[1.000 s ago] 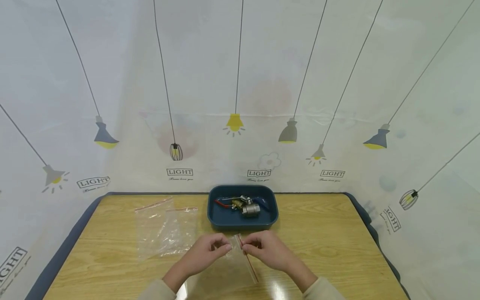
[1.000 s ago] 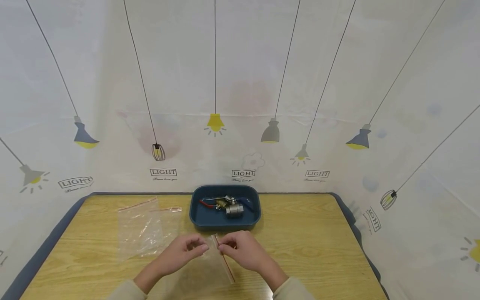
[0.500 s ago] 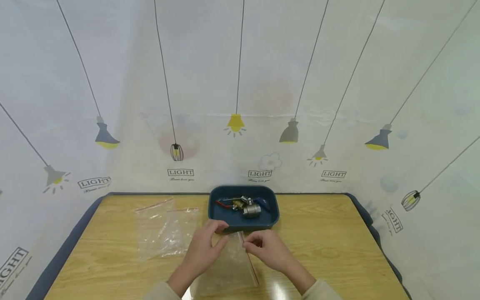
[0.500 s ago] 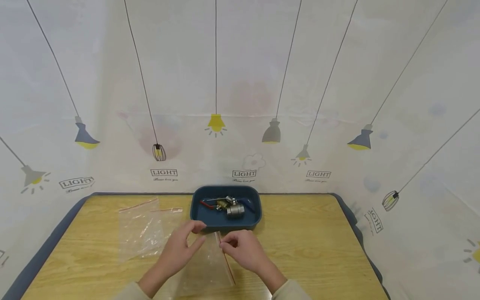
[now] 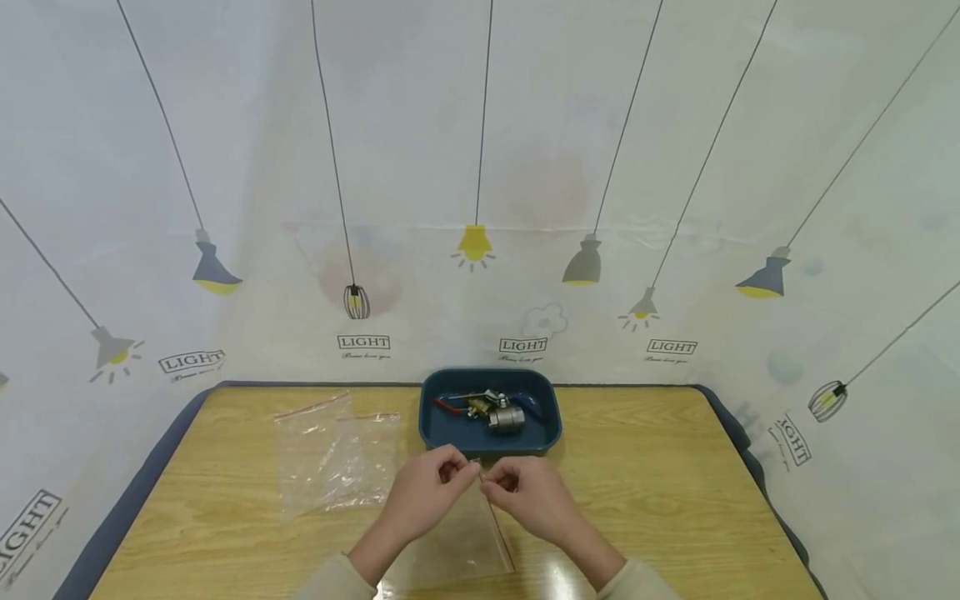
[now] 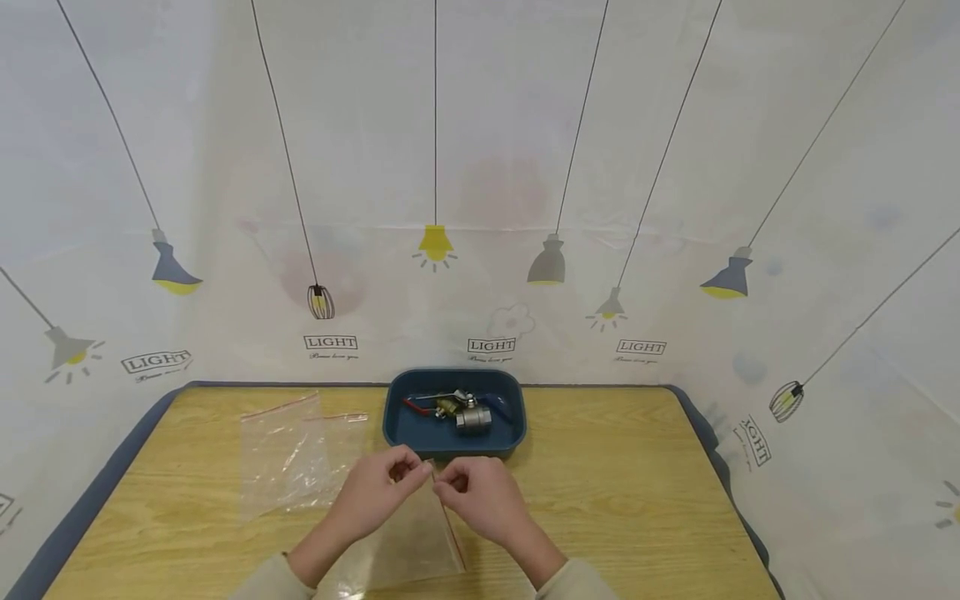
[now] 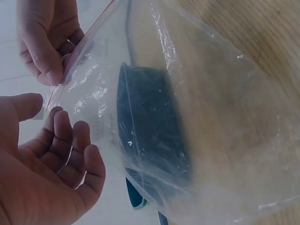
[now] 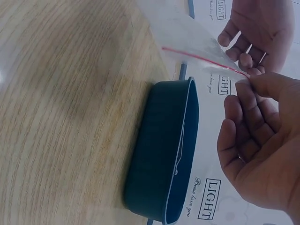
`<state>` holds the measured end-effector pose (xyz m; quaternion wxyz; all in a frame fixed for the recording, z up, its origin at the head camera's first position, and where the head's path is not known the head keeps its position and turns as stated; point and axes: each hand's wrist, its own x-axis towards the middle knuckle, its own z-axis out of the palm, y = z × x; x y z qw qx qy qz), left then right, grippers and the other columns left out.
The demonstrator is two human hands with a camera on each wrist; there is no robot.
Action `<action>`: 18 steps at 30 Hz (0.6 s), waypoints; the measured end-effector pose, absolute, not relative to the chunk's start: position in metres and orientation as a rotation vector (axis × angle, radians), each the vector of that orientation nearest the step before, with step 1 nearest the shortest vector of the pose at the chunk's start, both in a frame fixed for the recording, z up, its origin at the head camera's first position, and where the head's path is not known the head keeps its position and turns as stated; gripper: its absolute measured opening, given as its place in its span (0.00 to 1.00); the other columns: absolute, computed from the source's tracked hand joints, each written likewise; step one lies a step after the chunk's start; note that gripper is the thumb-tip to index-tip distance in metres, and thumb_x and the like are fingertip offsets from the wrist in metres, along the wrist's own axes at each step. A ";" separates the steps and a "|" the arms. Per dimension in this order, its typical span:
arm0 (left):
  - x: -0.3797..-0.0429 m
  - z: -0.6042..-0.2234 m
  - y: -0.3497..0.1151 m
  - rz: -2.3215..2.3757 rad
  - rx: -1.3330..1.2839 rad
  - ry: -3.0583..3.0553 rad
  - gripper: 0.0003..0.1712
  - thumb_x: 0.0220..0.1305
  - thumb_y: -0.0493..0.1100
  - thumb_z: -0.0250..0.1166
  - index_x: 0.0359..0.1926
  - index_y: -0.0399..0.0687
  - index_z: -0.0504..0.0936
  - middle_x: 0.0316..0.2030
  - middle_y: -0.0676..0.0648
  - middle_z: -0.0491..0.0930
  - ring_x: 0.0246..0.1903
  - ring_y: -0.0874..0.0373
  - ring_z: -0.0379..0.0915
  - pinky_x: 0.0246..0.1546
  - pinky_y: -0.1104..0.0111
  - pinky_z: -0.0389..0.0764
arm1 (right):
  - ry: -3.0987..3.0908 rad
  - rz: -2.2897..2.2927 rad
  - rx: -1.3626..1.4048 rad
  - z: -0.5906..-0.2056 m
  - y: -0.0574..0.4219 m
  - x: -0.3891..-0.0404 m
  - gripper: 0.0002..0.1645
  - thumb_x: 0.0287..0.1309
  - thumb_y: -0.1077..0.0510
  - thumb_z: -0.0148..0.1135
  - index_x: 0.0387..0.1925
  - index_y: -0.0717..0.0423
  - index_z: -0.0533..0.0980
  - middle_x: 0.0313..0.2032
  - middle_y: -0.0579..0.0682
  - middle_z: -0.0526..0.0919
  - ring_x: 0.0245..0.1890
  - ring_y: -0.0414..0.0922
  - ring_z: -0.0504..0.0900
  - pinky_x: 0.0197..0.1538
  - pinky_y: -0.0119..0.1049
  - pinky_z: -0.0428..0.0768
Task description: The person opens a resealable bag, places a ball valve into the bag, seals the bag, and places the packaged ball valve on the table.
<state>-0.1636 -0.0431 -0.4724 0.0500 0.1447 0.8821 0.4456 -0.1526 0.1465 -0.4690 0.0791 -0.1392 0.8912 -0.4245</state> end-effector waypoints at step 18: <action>-0.159 -0.471 -0.043 1.496 0.391 2.576 0.20 0.62 0.58 0.56 0.44 0.48 0.71 0.31 0.51 0.79 0.31 0.63 0.76 0.31 0.69 0.75 | 2.779 -1.177 -0.451 -0.473 0.139 -0.151 0.05 0.55 0.47 0.61 0.26 0.40 0.78 0.22 0.34 0.79 0.21 0.31 0.74 0.25 0.27 0.73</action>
